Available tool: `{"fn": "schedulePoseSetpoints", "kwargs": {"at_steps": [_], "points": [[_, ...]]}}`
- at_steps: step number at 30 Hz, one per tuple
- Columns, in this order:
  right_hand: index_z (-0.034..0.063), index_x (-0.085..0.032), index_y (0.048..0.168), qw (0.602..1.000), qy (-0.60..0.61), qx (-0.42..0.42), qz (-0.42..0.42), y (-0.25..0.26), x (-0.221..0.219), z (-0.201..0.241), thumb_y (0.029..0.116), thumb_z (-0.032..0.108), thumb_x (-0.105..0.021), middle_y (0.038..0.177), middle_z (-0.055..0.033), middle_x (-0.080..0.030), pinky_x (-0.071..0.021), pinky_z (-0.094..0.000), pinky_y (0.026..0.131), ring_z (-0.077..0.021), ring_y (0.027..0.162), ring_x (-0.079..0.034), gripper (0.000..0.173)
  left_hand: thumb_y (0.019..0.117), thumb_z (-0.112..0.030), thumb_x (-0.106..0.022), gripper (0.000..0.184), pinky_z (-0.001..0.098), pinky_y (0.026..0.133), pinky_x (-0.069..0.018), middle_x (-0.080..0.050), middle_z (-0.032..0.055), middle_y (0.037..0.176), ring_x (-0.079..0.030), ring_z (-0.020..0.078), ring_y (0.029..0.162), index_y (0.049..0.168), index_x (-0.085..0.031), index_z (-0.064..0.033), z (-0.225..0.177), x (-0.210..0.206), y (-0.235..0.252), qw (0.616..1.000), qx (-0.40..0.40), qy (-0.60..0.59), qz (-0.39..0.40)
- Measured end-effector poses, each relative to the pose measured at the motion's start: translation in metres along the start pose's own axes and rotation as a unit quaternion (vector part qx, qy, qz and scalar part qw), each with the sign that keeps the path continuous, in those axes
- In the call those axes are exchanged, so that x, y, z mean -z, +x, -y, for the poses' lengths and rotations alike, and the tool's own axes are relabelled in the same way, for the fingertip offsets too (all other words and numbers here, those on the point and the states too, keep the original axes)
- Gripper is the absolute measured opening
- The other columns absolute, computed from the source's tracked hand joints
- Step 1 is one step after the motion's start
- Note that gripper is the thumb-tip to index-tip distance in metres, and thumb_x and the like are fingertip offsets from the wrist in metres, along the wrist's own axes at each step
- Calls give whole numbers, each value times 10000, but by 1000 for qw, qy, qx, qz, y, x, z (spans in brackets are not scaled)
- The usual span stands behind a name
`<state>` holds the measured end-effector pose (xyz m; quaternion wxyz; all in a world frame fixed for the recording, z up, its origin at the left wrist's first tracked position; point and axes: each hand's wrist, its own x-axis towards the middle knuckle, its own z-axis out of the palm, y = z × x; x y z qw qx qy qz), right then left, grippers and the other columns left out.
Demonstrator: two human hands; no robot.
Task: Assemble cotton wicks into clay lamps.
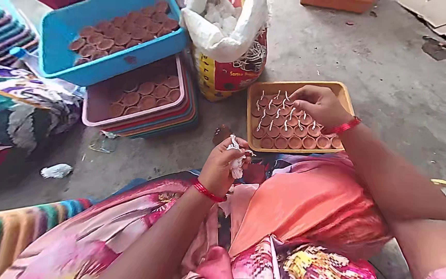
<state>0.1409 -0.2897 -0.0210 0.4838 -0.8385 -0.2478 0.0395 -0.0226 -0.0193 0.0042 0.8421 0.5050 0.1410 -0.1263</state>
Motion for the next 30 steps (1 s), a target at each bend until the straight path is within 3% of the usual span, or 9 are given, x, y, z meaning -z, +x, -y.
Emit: {"fn": "schedulePoseSetpoints", "kwargs": {"at_steps": [3,7,11,17,25,27,30], "points": [[-3,-686,1108,990,86,107,38,-24,-38,52,961,101,-588,1001,-32,-701,-570,-230,737,-36,834,-655,205,931,20,-446,217,223,618,-551,-658,30,810,-633,83,665,965,-638,-76,-1,0,-2,999,-13,-26,15],[33,-681,1072,978,140,127,91,-46,-73,83,932,105,-646,959,-5,-707,-578,-210,694,-37,807,-666,162,935,22,-456,221,222,608,-547,-660,31,817,-630,81,663,960,-645,-91,-3,-1,-6,998,-32,-38,24],[10,-690,1036,975,164,138,62,-51,-89,87,910,70,-682,949,-10,-682,-552,-176,688,-14,774,-628,140,958,40,-447,214,214,618,-534,-662,37,801,-630,83,670,970,-629,-71,-6,-4,-8,999,-35,-28,26],[-24,-727,977,964,109,241,-6,-50,-93,84,907,46,-682,913,-47,-695,-543,-164,732,-24,816,-633,109,948,60,-491,171,211,632,-545,-659,23,806,-628,69,671,955,-605,-68,-4,-10,-9,999,-45,-1,16],[-4,-685,903,963,84,257,17,-49,-90,80,951,51,-607,901,-44,-667,-546,-168,787,-37,854,-637,107,958,14,-547,102,211,640,-531,-655,12,811,-616,59,681,983,-616,-57,-1,-9,-7,996,-34,75,22],[21,-666,903,962,116,245,36,-47,-83,81,964,79,-598,909,-16,-645,-533,-159,740,-18,838,-613,108,1006,-4,-514,132,208,625,-528,-661,29,830,-609,62,668,1028,-643,-26,-1,-10,-6,996,-33,78,-17],[50,-664,893,963,141,219,69,-47,-72,84,948,89,-615,989,5,-614,-529,-135,746,1,892,-599,84,1050,-37,-498,187,179,597,-497,-692,40,943,-590,47,664,1115,-672,-22,-2,-9,-4,993,-41,88,-72]]}}
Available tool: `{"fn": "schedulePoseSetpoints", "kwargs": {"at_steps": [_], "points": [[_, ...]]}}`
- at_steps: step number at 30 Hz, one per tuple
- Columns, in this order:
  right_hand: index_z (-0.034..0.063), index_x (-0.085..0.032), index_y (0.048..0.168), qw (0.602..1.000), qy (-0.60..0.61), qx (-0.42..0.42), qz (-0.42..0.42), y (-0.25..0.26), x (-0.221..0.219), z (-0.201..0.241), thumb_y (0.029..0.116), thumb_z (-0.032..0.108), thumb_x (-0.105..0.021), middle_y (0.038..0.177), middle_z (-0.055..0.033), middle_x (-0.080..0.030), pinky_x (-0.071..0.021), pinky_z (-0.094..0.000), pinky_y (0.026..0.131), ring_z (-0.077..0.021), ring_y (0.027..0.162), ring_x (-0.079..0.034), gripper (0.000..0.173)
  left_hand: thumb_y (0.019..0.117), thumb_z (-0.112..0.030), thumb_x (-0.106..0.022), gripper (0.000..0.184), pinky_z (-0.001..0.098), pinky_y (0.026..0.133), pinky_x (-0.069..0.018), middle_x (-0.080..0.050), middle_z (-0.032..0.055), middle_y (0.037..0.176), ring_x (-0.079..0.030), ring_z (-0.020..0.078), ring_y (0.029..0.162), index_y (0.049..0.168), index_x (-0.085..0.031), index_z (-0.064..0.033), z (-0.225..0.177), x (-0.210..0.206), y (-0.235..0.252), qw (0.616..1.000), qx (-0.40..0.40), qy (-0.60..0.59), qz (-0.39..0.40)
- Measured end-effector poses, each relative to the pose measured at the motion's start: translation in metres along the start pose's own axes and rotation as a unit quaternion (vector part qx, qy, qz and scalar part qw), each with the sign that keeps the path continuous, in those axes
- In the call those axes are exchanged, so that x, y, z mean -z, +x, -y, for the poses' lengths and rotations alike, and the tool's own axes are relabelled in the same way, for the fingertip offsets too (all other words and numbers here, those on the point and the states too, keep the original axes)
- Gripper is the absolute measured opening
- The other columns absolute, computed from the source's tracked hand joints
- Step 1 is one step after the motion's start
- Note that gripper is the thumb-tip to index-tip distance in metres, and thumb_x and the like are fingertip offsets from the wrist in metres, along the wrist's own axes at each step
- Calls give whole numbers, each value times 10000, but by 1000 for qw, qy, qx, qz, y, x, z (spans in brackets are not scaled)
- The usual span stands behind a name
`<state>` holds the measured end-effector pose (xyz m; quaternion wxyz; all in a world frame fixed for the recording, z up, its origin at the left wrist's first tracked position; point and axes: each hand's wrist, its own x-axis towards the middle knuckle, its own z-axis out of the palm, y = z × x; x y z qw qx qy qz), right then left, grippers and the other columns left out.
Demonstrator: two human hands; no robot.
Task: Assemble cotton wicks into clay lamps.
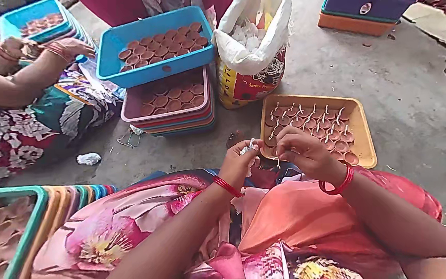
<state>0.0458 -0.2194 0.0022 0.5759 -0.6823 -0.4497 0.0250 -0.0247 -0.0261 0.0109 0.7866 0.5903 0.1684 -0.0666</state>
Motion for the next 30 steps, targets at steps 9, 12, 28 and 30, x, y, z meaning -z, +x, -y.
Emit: {"fn": "schedulePoseSetpoints", "kwargs": {"at_steps": [9,12,28,30], "points": [[26,-684,910,998,-24,7,-49,-2,-11,-4,928,54,-641,933,-10,-628,-532,-139,704,0,814,-599,54,971,-4,-611,86,181,618,-525,-693,-1,791,-622,34,660,938,-683,-39,-5,-5,-8,995,4,28,96],[27,-678,908,998,-23,-4,-50,-2,-12,-2,924,38,-621,932,-9,-634,-532,-141,698,-4,812,-605,60,988,-27,-584,119,176,606,-510,-681,-4,772,-608,27,649,937,-691,-41,-4,-3,-7,995,-1,28,100],[40,-718,920,990,84,-115,-15,-2,-4,-3,894,29,-695,896,16,-678,-566,-177,659,-18,743,-639,36,1018,-81,-567,186,172,707,-561,-688,-57,780,-641,-26,712,937,-726,-26,2,0,-7,948,-160,244,124],[43,-714,914,987,101,-122,-9,-2,-3,-3,895,25,-683,897,19,-678,-570,-179,660,-17,739,-641,40,1020,-83,-567,183,179,704,-566,-689,-52,786,-647,-17,715,943,-723,-26,0,0,-7,953,-140,236,129]]}}
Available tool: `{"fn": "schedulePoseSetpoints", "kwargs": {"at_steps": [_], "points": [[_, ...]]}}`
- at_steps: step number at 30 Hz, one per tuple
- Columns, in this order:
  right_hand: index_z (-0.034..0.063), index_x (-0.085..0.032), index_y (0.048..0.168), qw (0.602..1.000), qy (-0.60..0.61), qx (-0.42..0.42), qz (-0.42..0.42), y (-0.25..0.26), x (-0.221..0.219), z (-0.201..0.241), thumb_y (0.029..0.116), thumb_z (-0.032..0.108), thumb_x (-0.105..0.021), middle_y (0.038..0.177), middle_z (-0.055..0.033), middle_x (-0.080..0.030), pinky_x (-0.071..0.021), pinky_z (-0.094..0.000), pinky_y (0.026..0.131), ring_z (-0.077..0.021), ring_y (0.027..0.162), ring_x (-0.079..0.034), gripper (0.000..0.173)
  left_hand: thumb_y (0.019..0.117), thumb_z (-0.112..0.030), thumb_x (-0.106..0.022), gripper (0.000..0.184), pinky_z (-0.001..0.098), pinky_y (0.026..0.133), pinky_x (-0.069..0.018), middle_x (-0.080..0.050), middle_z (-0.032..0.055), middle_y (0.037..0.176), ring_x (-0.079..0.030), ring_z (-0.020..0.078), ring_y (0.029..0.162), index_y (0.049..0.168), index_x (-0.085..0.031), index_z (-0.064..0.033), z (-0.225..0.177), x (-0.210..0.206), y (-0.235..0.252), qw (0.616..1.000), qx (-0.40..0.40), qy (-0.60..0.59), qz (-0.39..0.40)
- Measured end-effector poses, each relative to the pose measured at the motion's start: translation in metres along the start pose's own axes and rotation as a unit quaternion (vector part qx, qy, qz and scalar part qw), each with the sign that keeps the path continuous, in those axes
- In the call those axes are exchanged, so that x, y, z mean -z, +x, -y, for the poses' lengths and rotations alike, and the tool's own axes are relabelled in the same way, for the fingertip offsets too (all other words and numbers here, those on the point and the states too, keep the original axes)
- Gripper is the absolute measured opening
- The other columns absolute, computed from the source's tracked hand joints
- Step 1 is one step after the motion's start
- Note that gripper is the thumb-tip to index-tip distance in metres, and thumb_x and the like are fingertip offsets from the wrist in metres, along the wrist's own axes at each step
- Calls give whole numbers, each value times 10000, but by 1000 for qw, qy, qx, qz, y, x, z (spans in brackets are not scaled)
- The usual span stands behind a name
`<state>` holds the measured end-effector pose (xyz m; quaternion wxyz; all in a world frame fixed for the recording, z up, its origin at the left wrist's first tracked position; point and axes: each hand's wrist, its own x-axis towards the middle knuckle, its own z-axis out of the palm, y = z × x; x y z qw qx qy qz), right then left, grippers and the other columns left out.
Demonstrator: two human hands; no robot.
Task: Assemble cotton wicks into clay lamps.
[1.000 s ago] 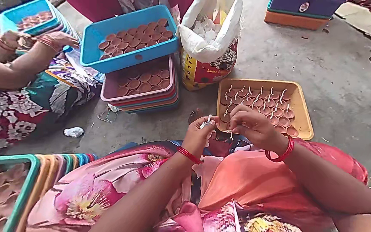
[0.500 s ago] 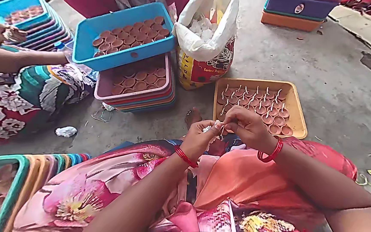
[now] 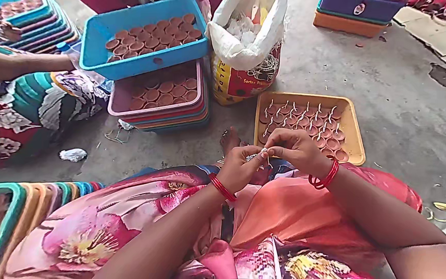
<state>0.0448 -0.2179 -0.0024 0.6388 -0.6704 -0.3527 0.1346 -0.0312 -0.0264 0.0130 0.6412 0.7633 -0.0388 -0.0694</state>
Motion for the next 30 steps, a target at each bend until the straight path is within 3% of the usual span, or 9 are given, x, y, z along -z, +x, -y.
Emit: {"fn": "schedulePoseSetpoints", "kwargs": {"at_steps": [6,11,19,26,30], "points": [[38,-683,921,999,8,36,20,1,1,-1,883,14,-675,915,8,-663,-572,-193,673,-31,769,-640,46,1032,-79,-547,205,185,640,-512,-654,-37,732,-598,16,660,903,-704,-49,-6,-3,-1,990,86,-114,0],[-5,-686,1102,994,-35,89,51,2,9,4,898,17,-654,948,4,-692,-572,-193,722,-21,810,-646,207,1030,-88,-546,206,163,617,-501,-617,-73,694,-574,-14,626,879,-684,-66,-5,2,1,995,52,-61,58],[-13,-755,984,973,-121,168,106,5,15,5,925,71,-678,937,-42,-723,-562,-169,750,-29,863,-668,129,1056,-158,-531,227,156,654,-486,-595,-69,731,-550,-43,653,938,-686,-41,-6,6,1,989,30,72,128],[-10,-765,941,965,-133,184,130,4,18,4,909,34,-674,932,-53,-721,-565,-173,778,-47,886,-675,106,1062,-144,-515,216,133,625,-482,-589,-83,724,-546,-58,633,994,-687,-31,-8,9,2,982,36,58,176],[-15,-736,897,966,-134,188,114,4,14,2,925,27,-626,892,-52,-710,-550,-176,751,-43,853,-662,122,1059,-122,-502,216,131,640,-484,-580,-95,721,-546,-62,644,953,-667,-32,-8,9,2,980,36,37,190]]}}
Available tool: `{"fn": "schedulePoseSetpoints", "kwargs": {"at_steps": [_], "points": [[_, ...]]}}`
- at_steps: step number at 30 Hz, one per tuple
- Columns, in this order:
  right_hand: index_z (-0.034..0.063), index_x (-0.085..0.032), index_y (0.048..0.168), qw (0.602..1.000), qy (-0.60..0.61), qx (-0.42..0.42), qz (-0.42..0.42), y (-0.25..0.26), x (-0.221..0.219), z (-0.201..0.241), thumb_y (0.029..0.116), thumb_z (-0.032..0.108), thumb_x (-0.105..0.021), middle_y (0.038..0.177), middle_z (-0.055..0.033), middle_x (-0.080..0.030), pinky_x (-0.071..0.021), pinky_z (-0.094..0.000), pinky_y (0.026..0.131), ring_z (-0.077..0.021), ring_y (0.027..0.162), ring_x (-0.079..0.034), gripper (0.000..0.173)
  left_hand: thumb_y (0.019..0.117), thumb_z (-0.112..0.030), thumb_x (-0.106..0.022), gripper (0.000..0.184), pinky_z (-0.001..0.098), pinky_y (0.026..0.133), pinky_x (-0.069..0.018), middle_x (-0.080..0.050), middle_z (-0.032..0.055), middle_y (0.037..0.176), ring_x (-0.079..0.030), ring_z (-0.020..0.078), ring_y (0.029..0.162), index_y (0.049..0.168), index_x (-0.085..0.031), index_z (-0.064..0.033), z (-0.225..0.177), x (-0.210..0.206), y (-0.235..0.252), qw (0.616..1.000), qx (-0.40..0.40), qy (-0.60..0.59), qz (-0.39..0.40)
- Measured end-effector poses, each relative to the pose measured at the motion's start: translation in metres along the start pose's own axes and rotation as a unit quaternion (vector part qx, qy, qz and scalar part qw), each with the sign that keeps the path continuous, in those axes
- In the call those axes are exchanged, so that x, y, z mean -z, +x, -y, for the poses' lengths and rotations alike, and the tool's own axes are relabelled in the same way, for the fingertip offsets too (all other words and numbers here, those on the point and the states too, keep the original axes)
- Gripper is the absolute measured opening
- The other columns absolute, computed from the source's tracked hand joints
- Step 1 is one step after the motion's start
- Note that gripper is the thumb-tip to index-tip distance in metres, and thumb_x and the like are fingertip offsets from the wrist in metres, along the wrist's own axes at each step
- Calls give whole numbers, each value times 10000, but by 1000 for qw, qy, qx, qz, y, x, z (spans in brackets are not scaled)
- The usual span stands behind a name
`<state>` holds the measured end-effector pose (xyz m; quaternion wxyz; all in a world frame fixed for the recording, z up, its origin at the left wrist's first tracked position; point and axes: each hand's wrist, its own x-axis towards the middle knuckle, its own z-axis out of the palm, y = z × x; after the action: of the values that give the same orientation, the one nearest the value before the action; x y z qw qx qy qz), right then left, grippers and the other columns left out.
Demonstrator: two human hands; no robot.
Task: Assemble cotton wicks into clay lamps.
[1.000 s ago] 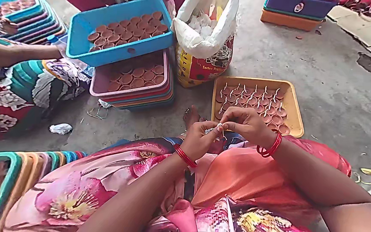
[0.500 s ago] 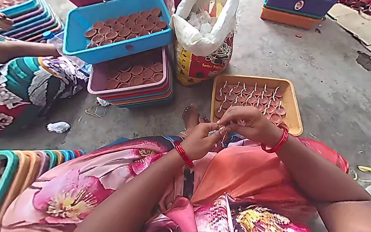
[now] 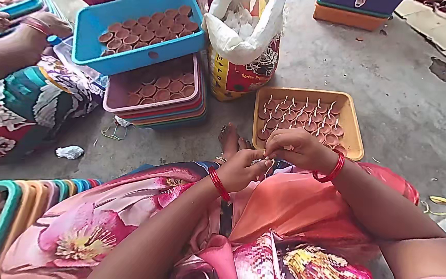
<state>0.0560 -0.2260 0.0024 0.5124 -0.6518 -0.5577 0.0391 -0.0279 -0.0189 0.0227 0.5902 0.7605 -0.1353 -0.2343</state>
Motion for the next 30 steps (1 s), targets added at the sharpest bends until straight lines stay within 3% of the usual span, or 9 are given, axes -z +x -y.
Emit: {"fn": "schedulePoseSetpoints", "kwargs": {"at_steps": [3,6,13,19,27,30], "points": [[-27,-727,975,999,29,-18,2,-1,0,-1,956,46,-588,915,-40,-707,-539,-171,740,-18,844,-643,159,1061,-118,-489,233,122,622,-475,-581,-97,718,-543,-68,637,938,-668,-33,-1,0,-1,1000,-3,-9,-2],[-36,-721,1030,998,63,-6,6,-2,2,-3,934,45,-612,938,-44,-700,-523,-156,716,-7,835,-626,166,1062,-100,-473,258,122,629,-486,-597,-113,711,-557,-68,644,888,-660,-59,0,1,-1,999,-9,-47,-3],[-26,-751,921,999,37,20,-14,0,-1,0,901,15,-678,915,-58,-703,-560,-165,778,-40,880,-662,86,1055,-89,-442,259,126,615,-484,-593,-131,698,-554,-64,630,912,-657,-89,3,1,-1,994,-21,-101,24],[-20,-708,877,998,-40,32,-42,0,-5,-1,923,11,-620,909,-69,-685,-556,-187,824,-68,903,-660,105,1071,-107,-419,278,128,624,-490,-596,-122,721,-559,-56,645,911,-645,-89,3,0,-1,995,-22,-99,18],[-14,-671,904,996,-59,-51,-40,-8,13,-13,947,22,-554,892,-57,-641,-529,-185,741,-54,818,-608,129,1079,-153,-414,313,168,635,-503,-602,-84,716,-576,-13,651,870,-641,-101,13,-3,3,997,28,-65,-43],[-45,-676,934,991,-88,-93,-28,-16,39,-25,941,15,-558,904,-92,-657,-540,-237,774,-95,833,-626,132,1076,-146,-404,298,155,593,-479,-580,-111,712,-544,-29,614,886,-631,-114,17,-5,3,995,43,-72,-51]]}}
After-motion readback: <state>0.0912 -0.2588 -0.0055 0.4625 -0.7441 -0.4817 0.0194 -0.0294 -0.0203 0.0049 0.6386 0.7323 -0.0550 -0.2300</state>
